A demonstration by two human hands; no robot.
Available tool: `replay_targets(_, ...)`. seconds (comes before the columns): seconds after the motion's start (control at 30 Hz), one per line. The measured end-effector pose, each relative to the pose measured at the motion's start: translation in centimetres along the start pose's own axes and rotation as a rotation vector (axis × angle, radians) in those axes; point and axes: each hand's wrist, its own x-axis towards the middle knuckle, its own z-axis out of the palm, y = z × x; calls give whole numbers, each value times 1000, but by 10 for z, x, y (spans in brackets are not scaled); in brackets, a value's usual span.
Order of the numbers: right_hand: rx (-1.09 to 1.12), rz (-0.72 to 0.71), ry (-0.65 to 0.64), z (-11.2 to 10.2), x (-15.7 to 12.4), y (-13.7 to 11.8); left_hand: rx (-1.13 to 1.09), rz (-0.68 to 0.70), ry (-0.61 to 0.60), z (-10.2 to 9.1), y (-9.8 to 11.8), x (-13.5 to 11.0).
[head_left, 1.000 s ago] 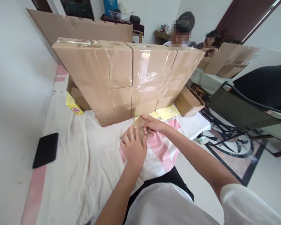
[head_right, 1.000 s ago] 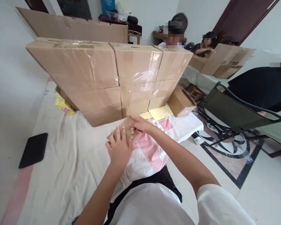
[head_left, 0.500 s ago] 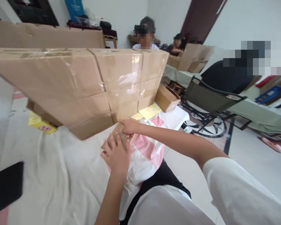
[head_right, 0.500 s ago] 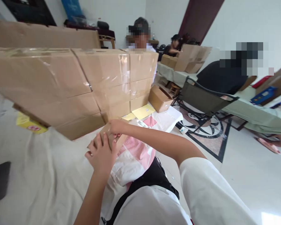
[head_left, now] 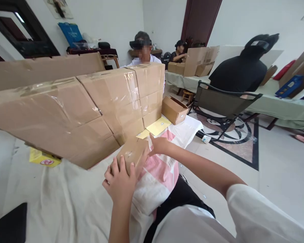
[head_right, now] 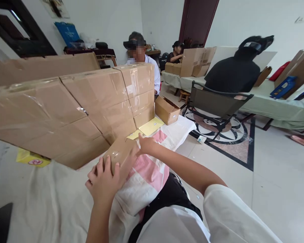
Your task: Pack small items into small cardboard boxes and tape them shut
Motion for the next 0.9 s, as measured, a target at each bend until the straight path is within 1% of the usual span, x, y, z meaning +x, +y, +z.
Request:
replay_targets(0.03,35,-48,-11,4,3,14,6,14,-8,2,-4,0)
replay_targets(0.07,101,-131,-24,9,7,27,12,30,-24,5,-8,1)
replay_targets(0.1,206,-243,-29,15,13,38,16,53,-45,7,-13,2)
replay_targets(0.17,458,-458,-43,26,30,51,21,108,-101,9,-23,6)
replay_targets(0.2,574,-526,-73,31,39,55,25,140,-138,8,-27,9)
replay_targets(0.27,724,-571,-202,39,55,56,49,201,-209,4,-33,15)
replay_targets(0.33,792,-584,-343,43,66,56,104,256,-257,-3,-35,23)
replay_targets(0.37,804,-600,-376,45,68,56,140,280,-273,-7,-36,27)
replay_targets(0.4,809,-618,-382,46,68,57,173,303,-291,-10,-36,31)
replay_targets(0.47,790,-643,-354,49,62,61,212,346,-342,-16,-37,36)
replay_targets(0.53,741,-646,-294,52,48,66,203,396,-398,-18,-42,37)
replay_targets(0.6,694,-662,-187,55,30,71,168,472,-417,-18,-48,33)
replay_targets(0.63,682,-671,-110,57,18,74,151,520,-400,-17,-51,30)
replay_targets(0.7,709,-660,48,60,-10,82,126,639,-325,-14,-51,20)
replay_targets(0.77,800,-586,164,64,-44,96,99,763,-217,-11,-40,9)
replay_targets(0.8,860,-542,189,67,-62,106,77,830,-165,-10,-31,3)
replay_targets(0.87,966,-448,241,74,-101,132,20,953,-71,-9,-8,-6)
replay_targets(0.9,994,-405,268,78,-119,148,-22,990,-7,-9,5,-10)
